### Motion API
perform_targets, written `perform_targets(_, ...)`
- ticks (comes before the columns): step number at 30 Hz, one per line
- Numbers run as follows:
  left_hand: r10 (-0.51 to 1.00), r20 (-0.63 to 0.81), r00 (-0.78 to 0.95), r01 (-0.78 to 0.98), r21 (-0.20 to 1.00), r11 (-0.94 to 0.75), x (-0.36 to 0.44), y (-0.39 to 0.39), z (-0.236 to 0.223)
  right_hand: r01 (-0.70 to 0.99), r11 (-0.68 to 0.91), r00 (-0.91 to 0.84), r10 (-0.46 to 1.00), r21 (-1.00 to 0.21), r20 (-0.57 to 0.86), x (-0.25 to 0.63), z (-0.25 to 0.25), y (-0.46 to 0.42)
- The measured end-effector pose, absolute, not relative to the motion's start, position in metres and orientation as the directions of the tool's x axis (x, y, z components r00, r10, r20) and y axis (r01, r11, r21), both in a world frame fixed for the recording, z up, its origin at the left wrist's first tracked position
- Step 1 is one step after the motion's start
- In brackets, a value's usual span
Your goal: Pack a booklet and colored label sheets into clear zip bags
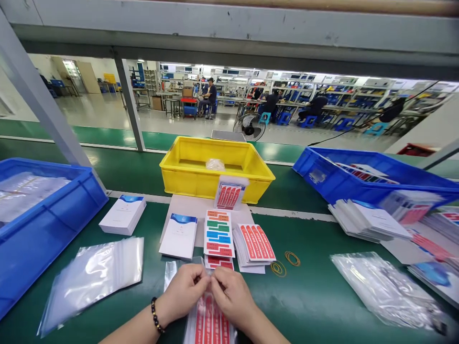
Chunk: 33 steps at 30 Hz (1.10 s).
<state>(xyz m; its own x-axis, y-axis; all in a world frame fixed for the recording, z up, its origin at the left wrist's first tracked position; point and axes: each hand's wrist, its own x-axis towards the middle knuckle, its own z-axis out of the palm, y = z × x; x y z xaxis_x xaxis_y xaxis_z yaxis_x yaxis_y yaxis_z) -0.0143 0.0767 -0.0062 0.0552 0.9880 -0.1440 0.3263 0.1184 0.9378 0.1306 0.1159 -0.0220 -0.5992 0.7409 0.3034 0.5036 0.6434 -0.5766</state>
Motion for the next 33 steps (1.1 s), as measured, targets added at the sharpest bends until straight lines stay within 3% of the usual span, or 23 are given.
perform_targets(4, 0.988, -0.155, 0.026, 0.319, 0.938, 0.139, -0.014, 0.076, -0.006, 0.567, 0.635, -0.495, 0.772, -0.525, 0.399, 0.136, -0.017, 0.124)
perform_targets(8, 0.983, -0.181, -0.025, 0.234, 0.955, 0.181, -0.019, 0.082, -0.008, 0.444, 0.704, -0.553, 0.702, -0.555, 0.448, 0.137, -0.005, 0.117)
perform_targets(13, 0.982, -0.185, -0.041, 0.174, 0.966, 0.189, -0.026, 0.084, -0.004, 0.439, 0.824, -0.663, 0.566, -0.358, 0.490, 0.133, -0.004, 0.104)
perform_targets(16, 0.997, 0.026, -0.068, 0.311, 0.951, -0.004, -0.031, 0.079, 0.004, 0.384, 0.807, -0.660, 0.579, -0.448, 0.478, 0.138, -0.006, 0.110)
perform_targets(18, 0.973, 0.225, 0.059, 0.476, 0.850, -0.225, -0.035, 0.075, 0.009, 0.317, 0.755, -0.690, 0.599, -0.574, 0.407, 0.144, -0.004, 0.116)
perform_targets(19, 0.953, 0.258, 0.159, 0.532, 0.791, -0.303, -0.037, 0.074, 0.012, 0.292, 0.722, -0.715, 0.600, -0.628, 0.358, 0.147, -0.002, 0.119)
perform_targets(21, 0.939, 0.174, 0.297, 0.590, 0.739, -0.324, -0.040, 0.074, 0.016, 0.293, 0.661, -0.759, 0.601, -0.691, 0.253, 0.153, 0.002, 0.124)
perform_targets(25, 0.969, 0.005, 0.248, 0.673, 0.719, -0.176, -0.047, 0.077, 0.022, 0.395, 0.595, -0.762, 0.638, -0.700, 0.112, 0.163, 0.011, 0.130)
perform_targets(29, 0.955, -0.088, 0.284, 0.681, 0.719, -0.136, -0.047, 0.077, 0.021, 0.302, 0.647, -0.772, 0.596, -0.700, 0.218, 0.156, 0.020, 0.132)
perform_targets(33, 0.896, -0.123, 0.427, 0.606, 0.775, -0.182, -0.039, 0.072, 0.013, 0.312, 0.804, -0.755, 0.533, -0.506, 0.381, 0.125, 0.019, 0.139)
